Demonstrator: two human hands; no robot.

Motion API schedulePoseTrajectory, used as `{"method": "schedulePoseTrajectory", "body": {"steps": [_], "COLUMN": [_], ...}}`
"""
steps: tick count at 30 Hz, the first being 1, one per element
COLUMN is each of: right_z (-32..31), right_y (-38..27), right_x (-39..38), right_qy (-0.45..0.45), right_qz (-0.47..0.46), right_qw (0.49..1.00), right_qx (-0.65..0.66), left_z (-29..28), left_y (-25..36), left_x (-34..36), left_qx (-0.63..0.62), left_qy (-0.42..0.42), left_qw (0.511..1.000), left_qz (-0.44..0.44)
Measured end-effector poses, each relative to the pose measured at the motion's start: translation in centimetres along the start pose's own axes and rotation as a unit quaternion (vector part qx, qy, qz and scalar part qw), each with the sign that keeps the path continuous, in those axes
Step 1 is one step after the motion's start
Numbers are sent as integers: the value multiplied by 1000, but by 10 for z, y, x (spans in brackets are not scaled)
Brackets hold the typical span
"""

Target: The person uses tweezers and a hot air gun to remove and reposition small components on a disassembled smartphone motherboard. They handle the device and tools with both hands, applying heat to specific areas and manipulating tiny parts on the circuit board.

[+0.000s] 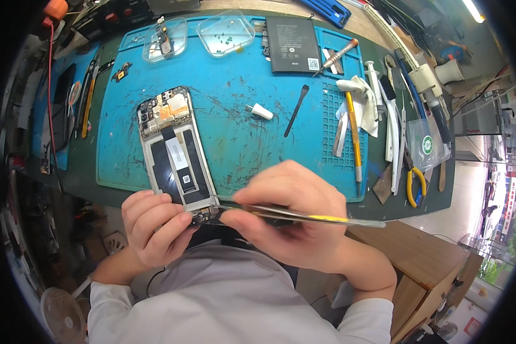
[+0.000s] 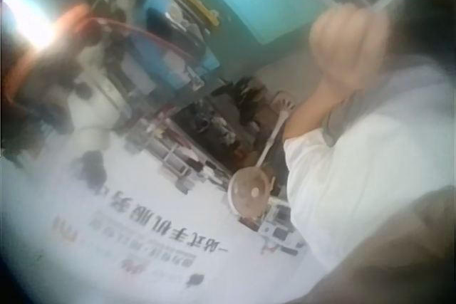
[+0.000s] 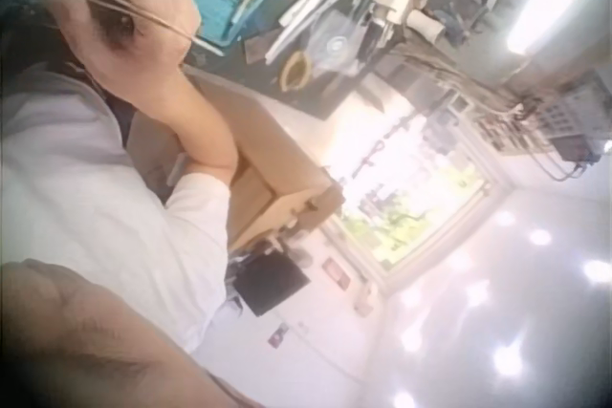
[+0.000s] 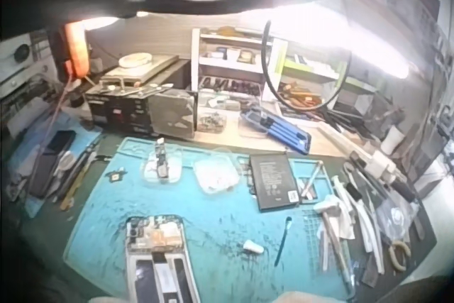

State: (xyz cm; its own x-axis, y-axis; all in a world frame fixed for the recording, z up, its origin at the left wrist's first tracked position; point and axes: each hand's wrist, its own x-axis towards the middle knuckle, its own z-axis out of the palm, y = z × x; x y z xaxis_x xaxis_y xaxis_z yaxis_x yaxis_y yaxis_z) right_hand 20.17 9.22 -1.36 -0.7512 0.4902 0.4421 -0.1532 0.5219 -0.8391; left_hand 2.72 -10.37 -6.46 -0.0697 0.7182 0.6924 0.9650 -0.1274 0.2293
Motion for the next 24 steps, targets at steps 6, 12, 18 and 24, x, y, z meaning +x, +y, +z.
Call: {"method": "schedulePoseTrajectory", "body": {"steps": [6, 12, 18, 24], "right_z": [-2, 12, 11, 13], "right_y": [-2, 18, 10, 11], "right_x": [-16, -23, -24, -23], "right_qy": [-20, -14, -101, -96], "right_qz": [-83, -249, -246, -247], "right_qw": [994, 932, 901, 900], "right_qx": [-64, -261, -344, -347], "left_z": [-6, -13, -16, -19], "left_y": [-8, -12, -24, -31], "left_x": [10, 13, 24, 33], "left_qx": [-16, -25, -20, -16], "left_qy": [-32, -68, -81, -91], "left_qw": [999, 996, 989, 982], "left_qz": [33, 57, 125, 165]}}
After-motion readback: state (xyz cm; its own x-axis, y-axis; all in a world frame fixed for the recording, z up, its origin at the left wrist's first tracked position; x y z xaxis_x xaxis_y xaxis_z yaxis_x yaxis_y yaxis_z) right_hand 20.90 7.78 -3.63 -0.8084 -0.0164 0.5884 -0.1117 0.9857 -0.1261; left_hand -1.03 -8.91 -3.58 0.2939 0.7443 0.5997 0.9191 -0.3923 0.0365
